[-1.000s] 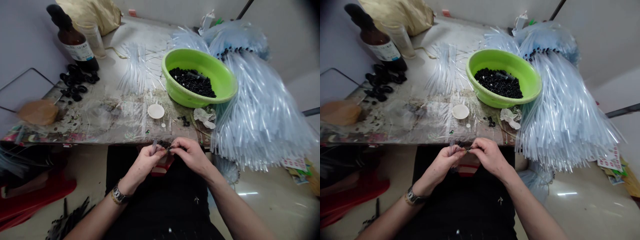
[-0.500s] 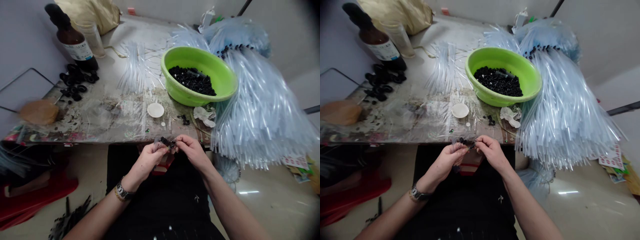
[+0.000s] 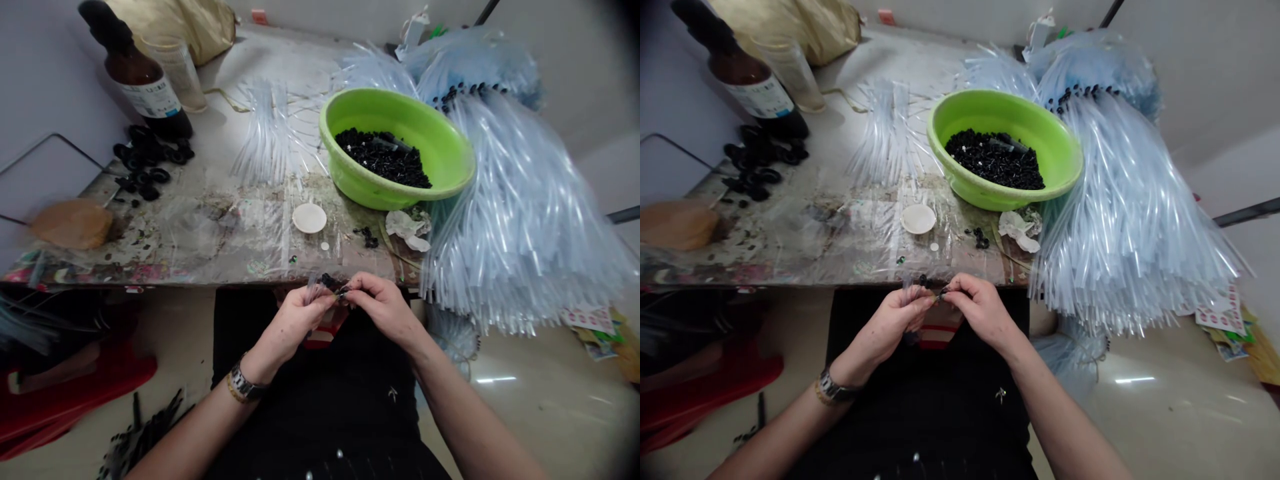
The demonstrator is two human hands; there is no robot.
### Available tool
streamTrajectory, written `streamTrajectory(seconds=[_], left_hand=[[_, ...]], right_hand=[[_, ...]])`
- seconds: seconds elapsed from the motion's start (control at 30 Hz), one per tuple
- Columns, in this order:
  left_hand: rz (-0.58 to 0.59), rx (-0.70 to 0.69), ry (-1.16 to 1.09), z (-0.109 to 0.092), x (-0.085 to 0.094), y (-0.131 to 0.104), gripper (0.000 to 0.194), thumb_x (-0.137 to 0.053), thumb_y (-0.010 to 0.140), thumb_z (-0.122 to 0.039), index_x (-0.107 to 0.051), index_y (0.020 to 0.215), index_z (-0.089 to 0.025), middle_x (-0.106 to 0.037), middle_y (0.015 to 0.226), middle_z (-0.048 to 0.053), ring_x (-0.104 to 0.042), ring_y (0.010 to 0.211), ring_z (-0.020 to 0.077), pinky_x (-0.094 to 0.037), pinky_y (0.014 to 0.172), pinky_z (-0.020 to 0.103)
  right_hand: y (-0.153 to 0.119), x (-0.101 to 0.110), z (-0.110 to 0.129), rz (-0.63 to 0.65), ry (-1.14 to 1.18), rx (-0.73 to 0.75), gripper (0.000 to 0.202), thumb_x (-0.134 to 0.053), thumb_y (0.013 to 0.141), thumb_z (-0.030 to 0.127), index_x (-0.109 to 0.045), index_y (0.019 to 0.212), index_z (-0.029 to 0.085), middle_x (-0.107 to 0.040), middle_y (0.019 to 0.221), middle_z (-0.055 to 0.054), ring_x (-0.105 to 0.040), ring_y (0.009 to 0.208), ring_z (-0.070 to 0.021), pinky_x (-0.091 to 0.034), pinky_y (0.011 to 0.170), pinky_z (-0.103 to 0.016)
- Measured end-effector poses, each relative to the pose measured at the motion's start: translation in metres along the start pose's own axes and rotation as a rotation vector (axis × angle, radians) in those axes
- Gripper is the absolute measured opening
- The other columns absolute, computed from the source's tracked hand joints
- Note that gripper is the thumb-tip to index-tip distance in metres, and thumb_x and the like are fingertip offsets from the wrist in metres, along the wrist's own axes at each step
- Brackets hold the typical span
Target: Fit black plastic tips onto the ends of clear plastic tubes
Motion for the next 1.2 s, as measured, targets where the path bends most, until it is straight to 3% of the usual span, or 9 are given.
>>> streamTrajectory(seconds=[0.3,0.5,0.6,0.7,0.8,0.87,0.97,1.07,1.2], left_hand=[[0.006,0.018,-0.071,0.002,-0.008,-0.001,0.017,-0.066,0.073,-0.029,-0.060,0.073,-0.013,-0.037,0.050,-0.008,-0.025,0.044,0.0048,-0.019,0.043,0.021],[-0.006,-0.027,0.118,0.000,-0.007,0.003,0.020,-0.059,0.078,-0.032,-0.054,0.067,-0.015,-0.046,0.050,-0.007,-0.036,0.043,0.0062,-0.028,0.044,0.020],[-0.024,-0.039,0.199,0.001,-0.004,0.005,0.019,-0.054,0.081,-0.033,-0.052,0.072,-0.017,-0.055,0.056,-0.004,-0.045,0.044,0.0086,-0.034,0.046,0.021],[-0.106,-0.088,0.285,-0.003,0.005,0.006,0.017,-0.052,0.083,-0.033,-0.050,0.074,-0.019,-0.051,0.053,-0.005,-0.045,0.045,0.0104,-0.036,0.048,0.022],[-0.204,-0.206,0.398,-0.015,0.012,0.004,0.011,-0.054,0.081,-0.026,-0.052,0.074,-0.019,-0.053,0.061,-0.004,-0.049,0.058,0.0130,-0.039,0.058,0.024],[-0.215,-0.270,0.453,-0.020,0.011,0.002,0.003,-0.053,0.079,-0.020,-0.055,0.078,-0.018,-0.058,0.072,-0.001,-0.052,0.068,0.0150,-0.041,0.065,0.025],[-0.199,-0.298,0.492,-0.020,0.008,0.000,0.009,-0.051,0.078,-0.016,-0.057,0.083,-0.019,-0.061,0.079,0.000,-0.054,0.074,0.0168,-0.042,0.069,0.026],[-0.203,-0.317,0.501,-0.019,0.007,-0.002,0.008,-0.049,0.081,-0.019,-0.057,0.084,-0.019,-0.062,0.082,0.002,-0.055,0.076,0.0178,-0.042,0.070,0.027],[-0.204,-0.294,0.406,-0.017,0.009,0.001,0.005,-0.055,0.077,-0.018,-0.056,0.082,-0.018,-0.060,0.080,0.001,-0.055,0.080,0.0180,-0.043,0.074,0.027]], right_hand=[[-0.006,-0.002,-0.010,-0.072,0.013,-0.023,0.015,-0.055,0.079,0.021,-0.053,0.065,0.018,-0.055,0.062,0.003,-0.050,0.060,-0.0114,-0.040,0.062,-0.024],[-0.003,0.005,-0.012,-0.017,-0.017,-0.048,0.010,-0.057,0.080,0.024,-0.060,0.073,0.018,-0.059,0.067,0.001,-0.055,0.065,-0.0135,-0.043,0.066,-0.026],[-0.005,0.026,0.004,-0.146,-0.132,0.039,0.016,-0.059,0.080,0.025,-0.064,0.094,0.019,-0.067,0.086,-0.003,-0.061,0.080,-0.0179,-0.046,0.075,-0.029],[-0.013,0.036,0.028,-0.268,-0.222,0.134,0.014,-0.058,0.083,0.026,-0.063,0.094,0.020,-0.068,0.090,-0.005,-0.061,0.083,-0.0192,-0.046,0.077,-0.030],[-0.015,0.018,0.043,-0.195,-0.239,0.165,0.009,-0.057,0.084,0.027,-0.061,0.086,0.020,-0.066,0.081,-0.003,-0.060,0.075,-0.0172,-0.044,0.070,-0.028],[-0.014,0.001,0.047,-0.138,-0.273,0.162,0.008,-0.058,0.084,0.028,-0.060,0.084,0.020,-0.065,0.077,-0.002,-0.058,0.071,-0.0161,-0.043,0.068,-0.027],[-0.010,-0.016,0.045,-0.118,-0.349,0.129,0.011,-0.060,0.083,0.030,-0.059,0.080,0.020,-0.062,0.071,-0.001,-0.055,0.066,-0.0153,-0.040,0.063,-0.026],[-0.006,-0.021,0.041,-0.155,-0.374,0.104,0.014,-0.059,0.083,0.033,-0.058,0.076,0.021,-0.059,0.067,0.000,-0.052,0.062,-0.0146,-0.038,0.059,-0.025],[-0.002,-0.020,0.032,-0.160,-0.239,0.086,0.016,-0.055,0.085,0.031,-0.057,0.074,0.020,-0.060,0.068,0.001,-0.053,0.062,-0.0133,-0.039,0.060,-0.024]])
Point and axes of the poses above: each hand's wrist, its own y-axis towards the middle knuckle, its own x-axis out of the back of the hand, z = x × y, the point moved 10 cm from there along y, towards the middle knuckle
